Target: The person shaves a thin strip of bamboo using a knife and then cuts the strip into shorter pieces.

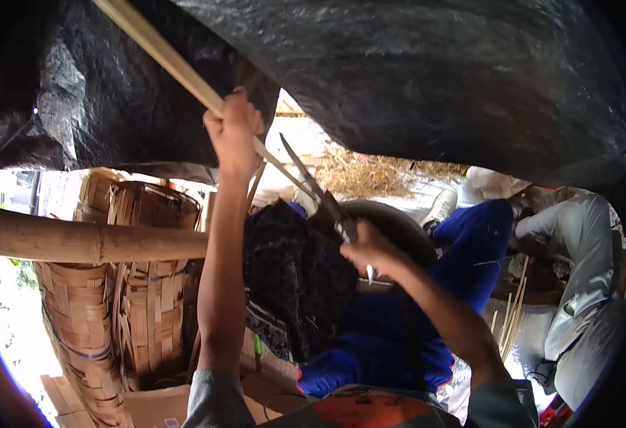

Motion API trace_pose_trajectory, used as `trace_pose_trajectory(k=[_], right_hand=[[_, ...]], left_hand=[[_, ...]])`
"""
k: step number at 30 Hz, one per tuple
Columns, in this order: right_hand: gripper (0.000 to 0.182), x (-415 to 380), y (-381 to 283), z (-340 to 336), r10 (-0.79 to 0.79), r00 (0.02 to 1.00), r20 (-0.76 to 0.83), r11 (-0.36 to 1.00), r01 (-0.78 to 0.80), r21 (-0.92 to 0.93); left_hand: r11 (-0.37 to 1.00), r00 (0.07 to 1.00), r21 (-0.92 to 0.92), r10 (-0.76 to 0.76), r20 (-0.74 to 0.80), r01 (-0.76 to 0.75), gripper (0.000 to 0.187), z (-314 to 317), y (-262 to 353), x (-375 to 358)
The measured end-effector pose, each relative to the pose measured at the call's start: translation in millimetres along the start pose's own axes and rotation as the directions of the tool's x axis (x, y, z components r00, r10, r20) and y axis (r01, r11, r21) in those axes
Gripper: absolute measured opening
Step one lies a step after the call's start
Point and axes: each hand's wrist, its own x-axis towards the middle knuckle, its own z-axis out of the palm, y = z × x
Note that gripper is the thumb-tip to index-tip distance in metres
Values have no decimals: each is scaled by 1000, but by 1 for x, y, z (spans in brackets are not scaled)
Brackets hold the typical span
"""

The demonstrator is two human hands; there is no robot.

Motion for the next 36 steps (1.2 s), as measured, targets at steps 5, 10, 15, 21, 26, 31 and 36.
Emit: trace_pose_trajectory(k=[5,10,15,21,26,31,36], right_hand=[[11,-31,-83,-32,-236,969,-77,961,220,-170],[12,-41,-91,-36,-211,975,-68,977,209,-40],[19,-38,-50,-40,-86,996,-22,996,87,36],[33,-54,-45,-36,-132,985,-112,962,100,-256],[36,-53,-60,-26,-521,826,-216,834,439,-334],[28,-10,9,9,-153,987,-58,988,153,-9],[10,-3,-8,-17,60,998,-20,986,-62,-155]], left_hand=[[998,997,38,-43,-66,46,36,-2,-13,-17],[999,1000,-36,14,-26,-15,36,-2,41,-5],[998,996,-54,-36,-85,32,34,10,45,-5],[1000,996,-24,-7,-86,5,36,18,37,-1],[996,982,91,43,-181,-26,42,31,35,2],[994,964,102,66,-257,-41,41,39,33,4],[995,977,101,30,-212,-9,38,23,29,-2]])
